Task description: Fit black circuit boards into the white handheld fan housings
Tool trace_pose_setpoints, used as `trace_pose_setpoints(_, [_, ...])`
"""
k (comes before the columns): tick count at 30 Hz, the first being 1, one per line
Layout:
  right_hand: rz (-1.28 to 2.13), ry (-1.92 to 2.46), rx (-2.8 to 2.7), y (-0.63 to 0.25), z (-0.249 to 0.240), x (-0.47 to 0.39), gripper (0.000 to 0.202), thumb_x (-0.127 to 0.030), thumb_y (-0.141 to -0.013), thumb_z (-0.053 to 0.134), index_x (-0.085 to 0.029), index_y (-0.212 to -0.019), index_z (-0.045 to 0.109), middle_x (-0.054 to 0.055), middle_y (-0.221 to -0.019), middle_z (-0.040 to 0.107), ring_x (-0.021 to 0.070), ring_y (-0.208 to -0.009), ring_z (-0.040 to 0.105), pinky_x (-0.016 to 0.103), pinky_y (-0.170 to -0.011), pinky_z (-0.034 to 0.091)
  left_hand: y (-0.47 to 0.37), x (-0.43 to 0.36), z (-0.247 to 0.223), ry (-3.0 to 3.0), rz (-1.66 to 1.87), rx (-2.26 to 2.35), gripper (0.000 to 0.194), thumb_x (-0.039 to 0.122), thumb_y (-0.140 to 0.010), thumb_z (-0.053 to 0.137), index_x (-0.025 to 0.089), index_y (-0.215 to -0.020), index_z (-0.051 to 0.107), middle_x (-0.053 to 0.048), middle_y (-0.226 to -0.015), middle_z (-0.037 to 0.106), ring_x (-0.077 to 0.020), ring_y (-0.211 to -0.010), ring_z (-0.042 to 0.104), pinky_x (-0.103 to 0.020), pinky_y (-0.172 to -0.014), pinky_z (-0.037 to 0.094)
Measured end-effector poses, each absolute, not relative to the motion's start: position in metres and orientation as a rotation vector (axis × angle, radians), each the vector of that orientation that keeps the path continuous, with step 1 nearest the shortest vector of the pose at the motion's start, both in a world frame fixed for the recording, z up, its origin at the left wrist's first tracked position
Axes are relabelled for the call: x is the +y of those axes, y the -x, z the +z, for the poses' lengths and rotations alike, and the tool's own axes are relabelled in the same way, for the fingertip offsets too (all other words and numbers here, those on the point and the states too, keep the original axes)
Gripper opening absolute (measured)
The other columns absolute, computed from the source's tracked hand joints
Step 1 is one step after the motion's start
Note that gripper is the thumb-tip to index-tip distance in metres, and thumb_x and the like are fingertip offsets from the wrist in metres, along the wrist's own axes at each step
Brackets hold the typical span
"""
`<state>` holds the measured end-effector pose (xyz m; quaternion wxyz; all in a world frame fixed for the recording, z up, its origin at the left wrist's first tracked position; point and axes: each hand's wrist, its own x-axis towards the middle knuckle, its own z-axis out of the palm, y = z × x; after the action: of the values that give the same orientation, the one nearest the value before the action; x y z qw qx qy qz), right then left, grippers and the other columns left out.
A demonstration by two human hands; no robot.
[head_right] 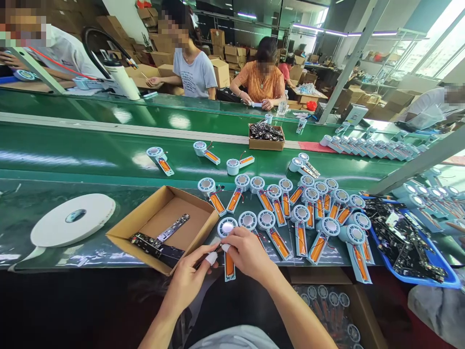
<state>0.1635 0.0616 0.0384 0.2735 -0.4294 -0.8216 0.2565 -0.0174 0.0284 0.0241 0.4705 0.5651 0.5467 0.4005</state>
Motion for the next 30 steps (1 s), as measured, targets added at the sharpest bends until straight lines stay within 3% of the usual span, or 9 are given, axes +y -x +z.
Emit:
trace_pose_setpoints(3, [0.688,1.199,-2.180,-0.161,0.038,0.061,0.024,-0.004,-0.091,0.056,-0.019,-0.099,0.073,0.006,-0.094,0.067,0.0199,-0.089,0.062,0.032,-0.081,0.051,0.017,0.028,0.022,-1.366,0.953,1.318,0.035,0.034,-0.085,0.053,0.018,-0.107,0.075,-0.009,-0.103,0.078,-0.0176,-0.066,0.072,-0.028,-0.060,0.060])
trace_pose_setpoints(8, [0.845,1.259,-1.960,-0.172,0.042,0.055,0.024,-0.012,-0.095,0.055,-0.020,-0.114,0.065,0.007,-0.108,0.068,0.0196,-0.096,0.065,0.032,-0.086,0.054,0.018,0.024,0.014,-1.428,0.945,1.431,0.041,0.031,-0.087,0.050,0.021,-0.123,0.066,-0.008,-0.105,0.078,-0.0224,-0.087,0.076,-0.033,-0.080,0.061])
trace_pose_setpoints(12, [0.743,1.443,-1.996,-0.191,0.048,0.047,0.028,-0.012,-0.098,0.044,-0.021,-0.118,0.062,0.008,-0.111,0.070,0.0223,-0.101,0.067,0.036,-0.087,0.054,0.019,0.020,0.009,-1.582,0.901,1.529,0.048,0.022,-0.088,0.041,0.023,-0.131,0.062,-0.007,-0.101,0.078,-0.0190,-0.072,0.074,-0.032,-0.075,0.060])
trace_pose_setpoints(16, [0.511,1.424,-2.299,-0.194,0.054,0.040,0.043,0.000,-0.090,0.044,-0.021,-0.123,0.061,0.010,-0.122,0.067,0.0269,-0.113,0.062,0.042,-0.095,0.051,0.014,0.019,0.006,-1.637,0.928,1.516,0.052,0.014,-0.088,0.034,0.020,-0.130,0.064,-0.008,-0.100,0.075,-0.0139,-0.057,0.066,-0.030,-0.069,0.060])
trace_pose_setpoints(22, [0.583,1.404,-2.370,-0.184,0.050,0.042,0.029,-0.007,-0.093,0.053,-0.019,-0.115,0.066,0.008,-0.102,0.073,0.0241,-0.095,0.066,0.037,-0.088,0.052,0.010,0.018,0.004,-1.827,0.971,1.519,0.052,0.012,-0.089,0.032,0.021,-0.125,0.069,-0.008,-0.093,0.070,-0.0168,-0.068,0.067,-0.031,-0.072,0.059])
trace_pose_setpoints(30, [0.626,1.425,-2.506,-0.210,0.056,0.050,0.039,0.000,-0.090,0.048,-0.020,-0.117,0.067,0.009,-0.111,0.070,0.0224,-0.104,0.066,0.032,-0.087,0.050,0.013,0.016,0.001,-1.766,0.995,1.530,0.050,0.011,-0.090,0.033,0.020,-0.123,0.070,-0.008,-0.095,0.070,-0.0157,-0.068,0.068,-0.029,-0.070,0.059])
